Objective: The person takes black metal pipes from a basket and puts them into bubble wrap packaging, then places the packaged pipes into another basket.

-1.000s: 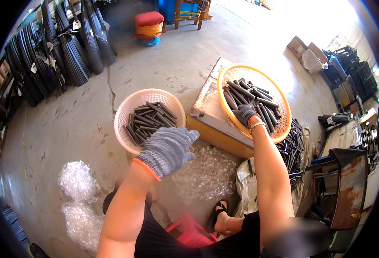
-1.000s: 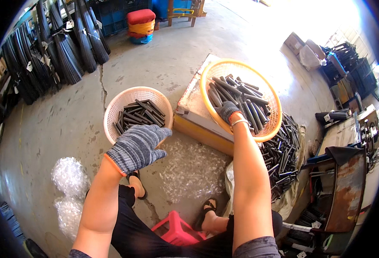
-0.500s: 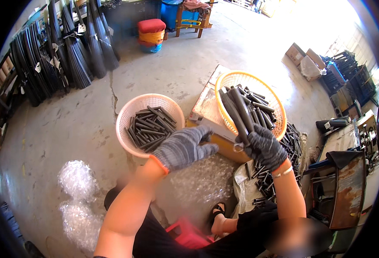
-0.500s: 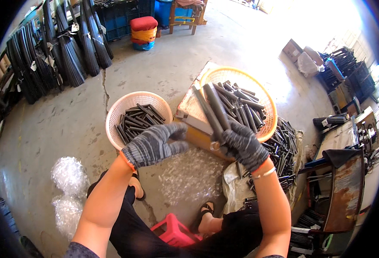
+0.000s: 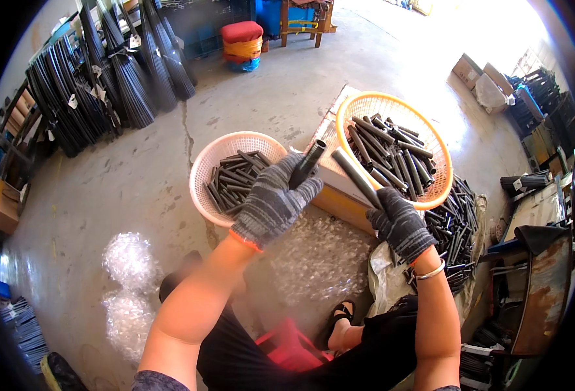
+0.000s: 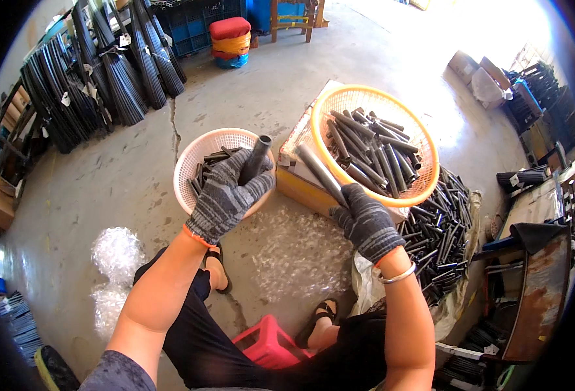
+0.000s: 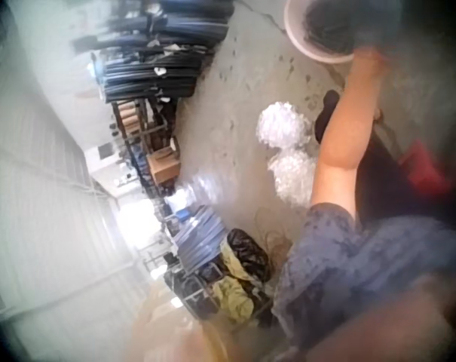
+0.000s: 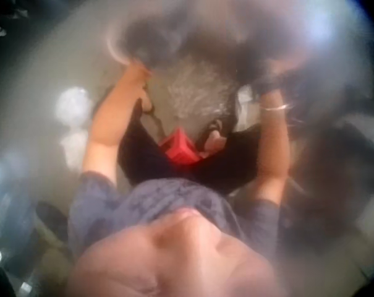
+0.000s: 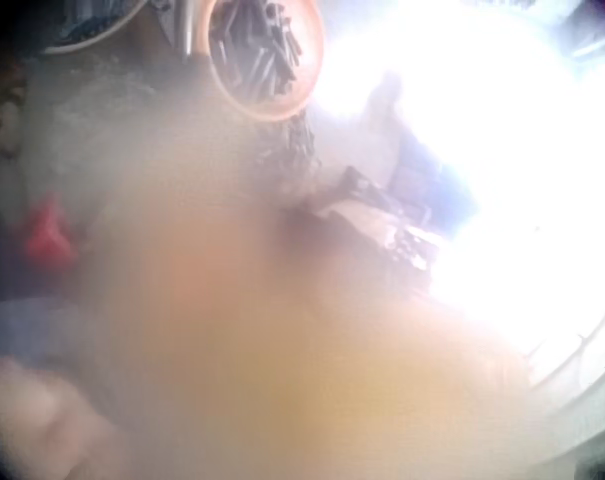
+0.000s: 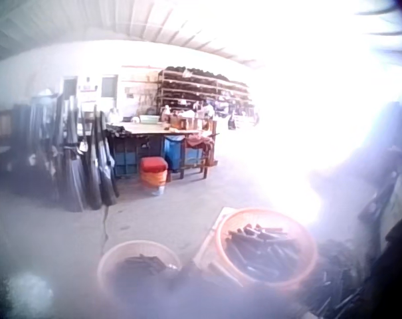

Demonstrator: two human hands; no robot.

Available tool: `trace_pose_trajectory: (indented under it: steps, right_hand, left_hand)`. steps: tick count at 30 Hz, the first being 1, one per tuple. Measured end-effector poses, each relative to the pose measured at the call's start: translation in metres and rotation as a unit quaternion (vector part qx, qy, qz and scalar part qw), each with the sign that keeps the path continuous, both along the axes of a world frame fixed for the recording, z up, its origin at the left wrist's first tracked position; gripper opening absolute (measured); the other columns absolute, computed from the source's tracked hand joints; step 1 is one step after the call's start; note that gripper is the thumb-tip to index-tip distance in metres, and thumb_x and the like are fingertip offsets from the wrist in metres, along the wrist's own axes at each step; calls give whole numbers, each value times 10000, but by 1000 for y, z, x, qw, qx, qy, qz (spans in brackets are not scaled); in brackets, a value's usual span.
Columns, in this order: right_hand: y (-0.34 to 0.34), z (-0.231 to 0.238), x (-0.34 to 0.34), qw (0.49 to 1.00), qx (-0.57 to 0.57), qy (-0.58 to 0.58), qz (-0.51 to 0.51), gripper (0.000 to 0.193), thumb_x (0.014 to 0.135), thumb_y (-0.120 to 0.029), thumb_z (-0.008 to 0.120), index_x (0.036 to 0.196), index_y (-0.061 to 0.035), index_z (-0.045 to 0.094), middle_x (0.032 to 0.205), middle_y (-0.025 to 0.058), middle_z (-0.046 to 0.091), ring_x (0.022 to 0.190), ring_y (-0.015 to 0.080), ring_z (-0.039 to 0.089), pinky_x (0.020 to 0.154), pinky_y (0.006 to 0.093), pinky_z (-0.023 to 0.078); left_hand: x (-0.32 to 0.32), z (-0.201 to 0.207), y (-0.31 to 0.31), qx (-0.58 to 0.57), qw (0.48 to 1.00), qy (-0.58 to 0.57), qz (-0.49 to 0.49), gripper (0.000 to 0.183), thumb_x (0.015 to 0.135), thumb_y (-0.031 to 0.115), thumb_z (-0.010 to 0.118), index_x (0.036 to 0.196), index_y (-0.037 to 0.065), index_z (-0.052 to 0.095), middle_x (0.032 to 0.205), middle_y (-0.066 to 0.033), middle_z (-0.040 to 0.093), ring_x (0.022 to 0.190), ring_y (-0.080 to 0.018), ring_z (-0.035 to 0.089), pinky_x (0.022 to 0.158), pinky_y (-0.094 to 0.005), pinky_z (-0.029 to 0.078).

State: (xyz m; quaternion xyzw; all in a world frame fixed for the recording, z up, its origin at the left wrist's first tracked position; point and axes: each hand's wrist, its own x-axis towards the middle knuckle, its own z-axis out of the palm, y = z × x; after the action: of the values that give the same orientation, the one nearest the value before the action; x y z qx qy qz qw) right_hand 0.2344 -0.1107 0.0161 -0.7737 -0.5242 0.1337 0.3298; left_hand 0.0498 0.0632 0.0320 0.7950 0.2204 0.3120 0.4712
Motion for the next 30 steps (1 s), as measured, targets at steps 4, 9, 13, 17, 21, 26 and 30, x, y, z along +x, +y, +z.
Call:
trace_pose_trajectory:
  steps: [4, 9, 13, 17, 21, 26, 30]
  right_hand:
    - [7, 10, -14, 988, -73, 16, 139, 261, 781, -188, 704, 979, -37, 625, 824, 204, 635, 786, 402, 601, 717, 414, 490]
    - [13, 7, -17, 937, -64, 292, 182, 292, 781, -33, 703, 1053, 2, 603, 967, 49, 671, 854, 84, 592, 737, 260, 500]
    - [12, 11, -19, 917, -48, 381, 106, 406, 773, -21, 707, 1148, -6, 550, 897, 50, 641, 805, 76, 569, 719, 245, 492]
    - [7, 10, -15, 915, 1, 383, 126, 576, 760, 3, 711, 1280, -18, 463, 862, 39, 612, 764, 92, 548, 678, 242, 486]
    - [0, 22, -12, 912, -61, 352, 202, 759, 716, -17, 743, 1382, -69, 382, 785, -4, 565, 709, 83, 512, 649, 245, 463]
    - [5, 13, -23, 951, -147, 105, 249, 642, 736, -121, 752, 1320, -101, 487, 929, 106, 673, 800, 116, 621, 719, 300, 495]
    - [9, 20, -22, 960, -146, 104, 214, 420, 743, -188, 741, 1129, -108, 595, 931, 131, 672, 833, 285, 654, 727, 334, 503]
  left_hand:
    - [0, -5, -8, 103, 990, 54, -85, 251, 803, 118, 676, 1030, 29, 620, 784, -108, 609, 710, -204, 589, 690, -326, 483]
    - [2, -3, -22, -82, 937, 219, -258, 382, 829, 189, 673, 1180, 74, 578, 727, -68, 635, 610, -122, 579, 560, -271, 474]
    - [4, -15, -20, -280, 880, 219, -316, 391, 837, 180, 681, 1192, 57, 573, 779, -36, 663, 608, -67, 569, 517, -222, 454]
    - [9, -24, -22, -270, 874, 205, -348, 294, 841, 122, 668, 1110, 16, 615, 843, -29, 667, 651, -77, 581, 575, -231, 467]
    - [14, -15, -23, -268, 836, 278, -389, 311, 834, 107, 660, 1128, 19, 608, 935, -51, 670, 812, -117, 597, 737, -265, 483]
    - [7, -47, -19, 43, 860, 309, -404, 349, 814, 108, 661, 1147, 33, 587, 947, -119, 669, 805, -191, 612, 746, -323, 488]
    - [6, -38, -18, 80, 889, 293, -341, 299, 773, 185, 626, 1027, 31, 598, 927, -197, 632, 889, -355, 599, 789, -417, 471]
